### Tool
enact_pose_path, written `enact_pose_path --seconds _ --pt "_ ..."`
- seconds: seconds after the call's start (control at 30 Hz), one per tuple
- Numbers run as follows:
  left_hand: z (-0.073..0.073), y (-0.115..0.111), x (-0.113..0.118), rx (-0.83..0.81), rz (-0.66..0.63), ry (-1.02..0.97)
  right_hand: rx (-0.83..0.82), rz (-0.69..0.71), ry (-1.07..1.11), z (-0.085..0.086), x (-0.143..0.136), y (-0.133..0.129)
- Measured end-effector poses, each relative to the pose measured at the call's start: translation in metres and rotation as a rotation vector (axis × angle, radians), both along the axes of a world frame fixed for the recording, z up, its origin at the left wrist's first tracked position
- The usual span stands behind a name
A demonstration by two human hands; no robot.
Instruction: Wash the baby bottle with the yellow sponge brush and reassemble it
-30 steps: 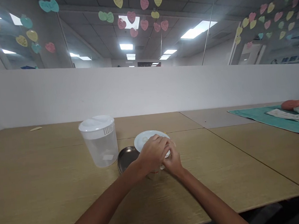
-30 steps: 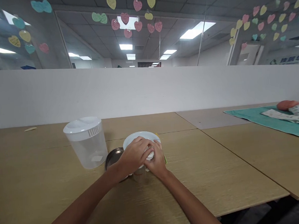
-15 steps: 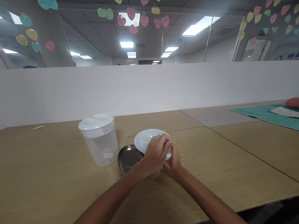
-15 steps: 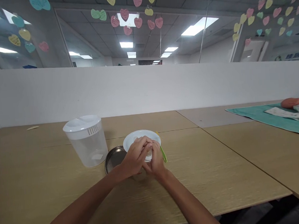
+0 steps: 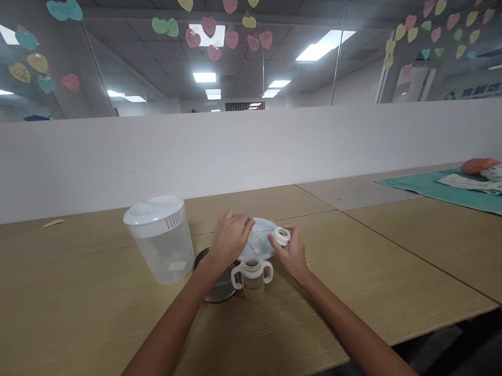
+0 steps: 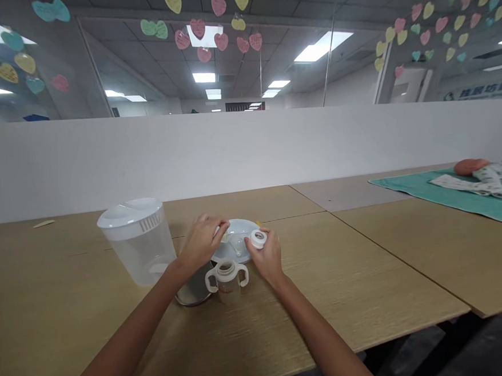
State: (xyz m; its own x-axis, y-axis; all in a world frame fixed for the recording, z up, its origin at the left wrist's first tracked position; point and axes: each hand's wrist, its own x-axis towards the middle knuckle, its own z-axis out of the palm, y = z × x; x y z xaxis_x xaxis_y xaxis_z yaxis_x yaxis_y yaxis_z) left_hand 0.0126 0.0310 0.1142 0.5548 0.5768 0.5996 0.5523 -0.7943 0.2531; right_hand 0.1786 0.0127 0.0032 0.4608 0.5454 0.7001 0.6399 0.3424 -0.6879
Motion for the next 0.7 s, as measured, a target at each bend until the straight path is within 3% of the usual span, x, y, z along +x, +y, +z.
enact_pose_path --seconds 0.07,0.13,0.23,0.33,0.43,0.5,0.6,0.7 --pt "-0.019 0.016 -0.004 0.042 0.099 0.296 -0.131 0.024 -0.097 -0.003 0.004 0.005" --pt "-0.035 0.029 -0.007 0.005 0.110 0.478 -0.215 0.037 -0.200 -0.005 0.007 0.009" --pt "-0.038 0.036 -0.015 -0.003 0.111 0.448 -0.258 0.038 -0.305 -0.009 0.010 0.011" --pt "-0.008 0.031 -0.031 0.134 0.161 0.161 -0.271 0.035 -0.369 -0.011 0.010 0.011" --pt "0.033 0.023 -0.059 0.322 0.230 -0.260 -0.282 0.024 -0.428 -0.014 0.008 0.012" --pt "0.054 0.023 -0.082 0.360 0.298 -0.588 -0.271 0.020 -0.439 -0.016 0.007 0.013" --pt "0.067 0.035 -0.115 0.272 0.267 -1.056 -0.240 0.022 -0.409 -0.018 0.007 0.015" --pt "0.063 0.057 -0.143 0.165 0.381 -1.357 -0.257 0.028 -0.383 -0.017 0.007 0.016"
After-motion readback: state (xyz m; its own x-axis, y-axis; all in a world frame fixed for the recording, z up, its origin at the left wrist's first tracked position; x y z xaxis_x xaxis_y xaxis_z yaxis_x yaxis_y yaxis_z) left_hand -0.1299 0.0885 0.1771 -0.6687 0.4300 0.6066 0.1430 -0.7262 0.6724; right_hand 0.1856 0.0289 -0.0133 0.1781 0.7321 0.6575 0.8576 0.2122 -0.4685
